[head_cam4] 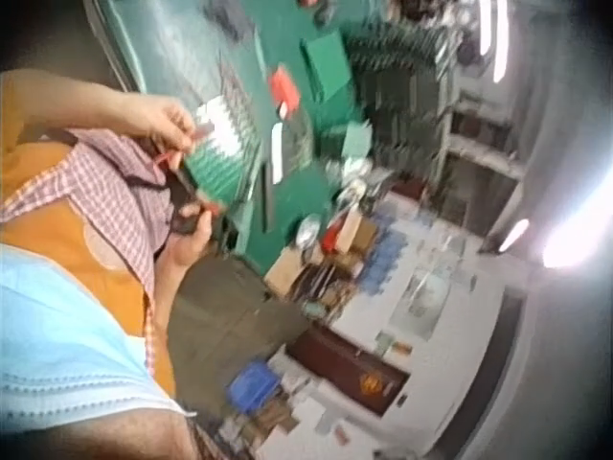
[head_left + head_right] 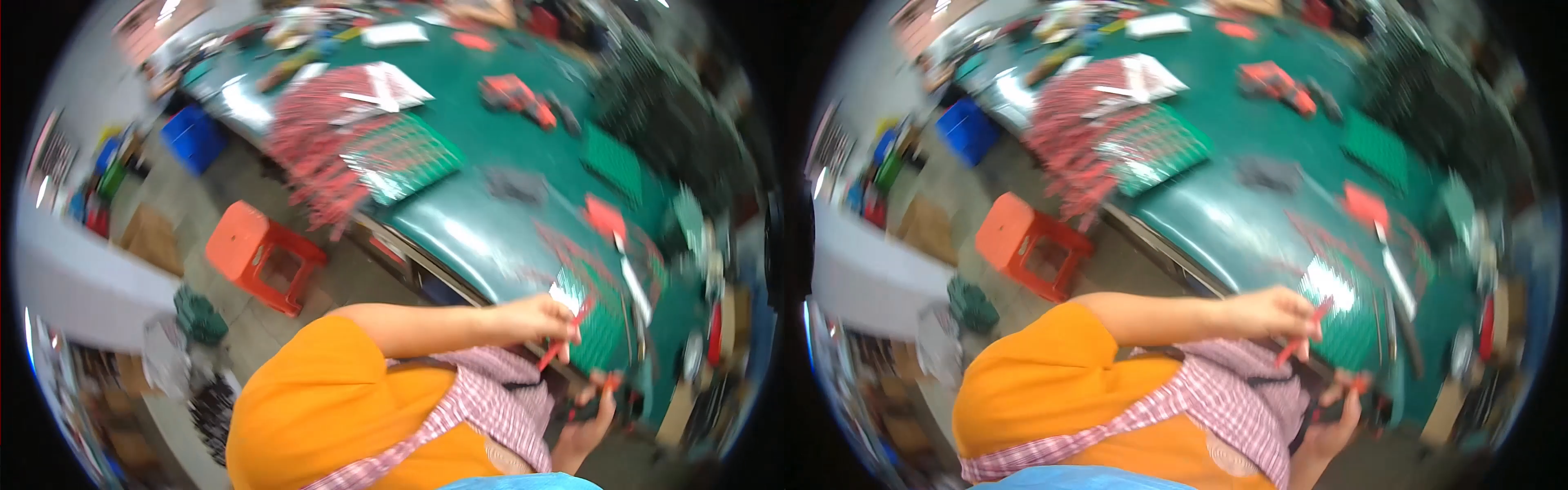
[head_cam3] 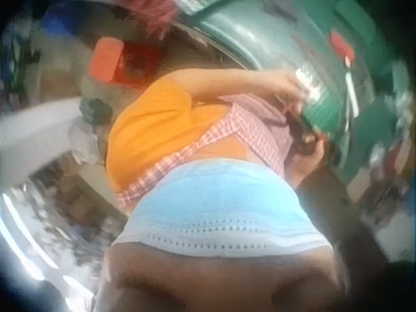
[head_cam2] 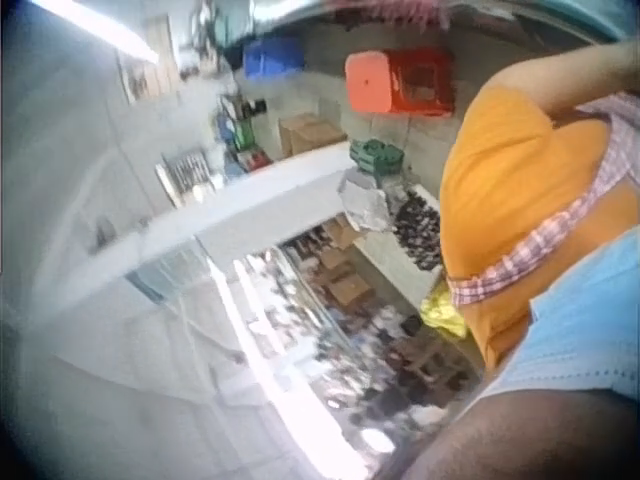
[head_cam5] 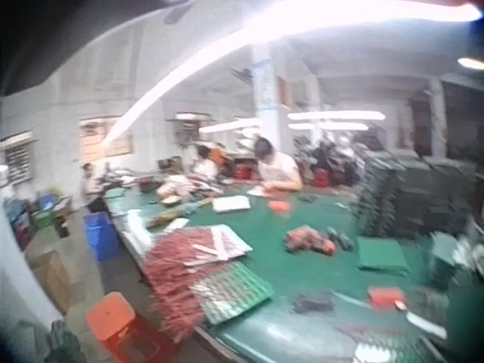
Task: Soldering individual wires onto a series of printed circuit boards.
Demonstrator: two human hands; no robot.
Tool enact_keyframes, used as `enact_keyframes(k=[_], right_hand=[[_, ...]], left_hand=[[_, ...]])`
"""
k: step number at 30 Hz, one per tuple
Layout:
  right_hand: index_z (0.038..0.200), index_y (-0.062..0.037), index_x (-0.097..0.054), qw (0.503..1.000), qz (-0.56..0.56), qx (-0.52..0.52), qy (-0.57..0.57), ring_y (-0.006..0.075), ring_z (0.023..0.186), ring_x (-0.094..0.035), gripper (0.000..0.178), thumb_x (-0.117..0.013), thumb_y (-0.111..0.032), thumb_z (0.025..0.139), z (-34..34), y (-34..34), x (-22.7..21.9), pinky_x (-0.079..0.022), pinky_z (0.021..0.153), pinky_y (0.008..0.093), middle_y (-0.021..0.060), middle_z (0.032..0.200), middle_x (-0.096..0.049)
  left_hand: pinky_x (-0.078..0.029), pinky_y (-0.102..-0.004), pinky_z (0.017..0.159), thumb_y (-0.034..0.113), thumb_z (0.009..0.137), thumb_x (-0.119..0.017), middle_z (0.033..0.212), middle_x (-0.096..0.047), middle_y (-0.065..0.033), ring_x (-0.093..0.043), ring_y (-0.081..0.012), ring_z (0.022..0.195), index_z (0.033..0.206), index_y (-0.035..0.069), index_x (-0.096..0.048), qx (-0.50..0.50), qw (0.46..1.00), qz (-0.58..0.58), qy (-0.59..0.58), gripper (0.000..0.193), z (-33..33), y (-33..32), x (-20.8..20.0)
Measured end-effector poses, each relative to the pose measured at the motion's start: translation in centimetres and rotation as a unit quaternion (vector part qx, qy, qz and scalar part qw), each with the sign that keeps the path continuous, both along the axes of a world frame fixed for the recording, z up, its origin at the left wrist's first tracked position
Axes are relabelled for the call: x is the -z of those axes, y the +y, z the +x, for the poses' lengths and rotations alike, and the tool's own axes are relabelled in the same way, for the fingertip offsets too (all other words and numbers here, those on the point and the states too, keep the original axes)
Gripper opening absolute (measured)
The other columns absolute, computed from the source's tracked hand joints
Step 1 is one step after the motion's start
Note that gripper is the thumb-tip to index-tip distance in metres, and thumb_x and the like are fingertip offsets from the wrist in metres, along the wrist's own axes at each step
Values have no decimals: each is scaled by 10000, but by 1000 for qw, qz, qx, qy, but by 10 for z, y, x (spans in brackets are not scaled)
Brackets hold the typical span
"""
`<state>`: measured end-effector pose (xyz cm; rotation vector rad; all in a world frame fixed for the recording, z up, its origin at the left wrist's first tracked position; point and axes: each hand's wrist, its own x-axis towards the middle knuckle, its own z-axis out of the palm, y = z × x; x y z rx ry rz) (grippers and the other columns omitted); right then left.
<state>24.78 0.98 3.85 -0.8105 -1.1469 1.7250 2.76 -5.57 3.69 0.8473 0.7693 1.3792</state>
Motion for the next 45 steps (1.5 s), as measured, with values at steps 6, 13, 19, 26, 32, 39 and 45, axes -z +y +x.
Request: enact_keyframes(k=[6,13,19,26,32,39,45], right_hand=[[1183,53,-487,993,58,-102,-2,231,1085,-520,423,-535,-148,814,-27,28,-17,-400,933,367,171,1194,-540],[1087,-29,-500,988,33,-150,-28,330,1228,-420,399,-596,-236,760,-18,31,-1,-311,1018,427,305,1289,-429],[1146,-9,-474,991,69,-112,-19,338,1215,-437,472,-575,-254,756,-20,46,2,-321,1017,435,297,1258,-462],[1323,24,-333,990,5,-139,-18,324,1189,-462,663,-557,-252,764,-21,45,5,-345,1010,426,289,1261,-460],[1267,-14,-407,981,5,-187,-51,335,1208,-439,584,-581,-287,781,-11,44,10,-321,1018,446,290,1282,-441],[1036,-99,-465,996,29,-61,-50,372,1232,-414,447,-622,-400,744,6,63,2,-266,1054,457,293,1335,-377],[1063,-34,-486,999,-18,-21,-44,390,1099,-526,421,-632,-290,762,7,54,22,-391,960,485,309,1189,-507]], left_hand=[[-474,-276,736,198,904,-510,783,-655,-139,-648,-195,732,958,-45,-582,103,982,-146,-54,259,6,19,-14],[-464,-277,753,184,900,-507,754,-627,-97,-646,-196,715,943,-22,-574,164,967,-185,-57,221,27,30,-7],[-472,-274,718,219,913,-498,744,-628,-123,-643,-202,698,901,-8,-572,192,955,-214,-69,240,27,37,-1],[-485,-291,717,234,921,-491,735,-632,-127,-644,-207,712,884,-3,-576,174,956,-221,-88,254,26,50,2],[-481,-294,727,225,907,-505,777,-645,-139,-636,-208,742,888,-7,-591,150,957,-237,-79,248,22,57,-8],[-479,-239,717,76,864,-568,899,-663,-151,-632,-170,796,933,-54,-629,-183,934,14,306,159,-70,44,-48],[-441,-155,648,82,877,-567,960,-661,-175,-594,-78,735,997,-33,-637,-493,809,-30,318,181,-116,24,-6]])
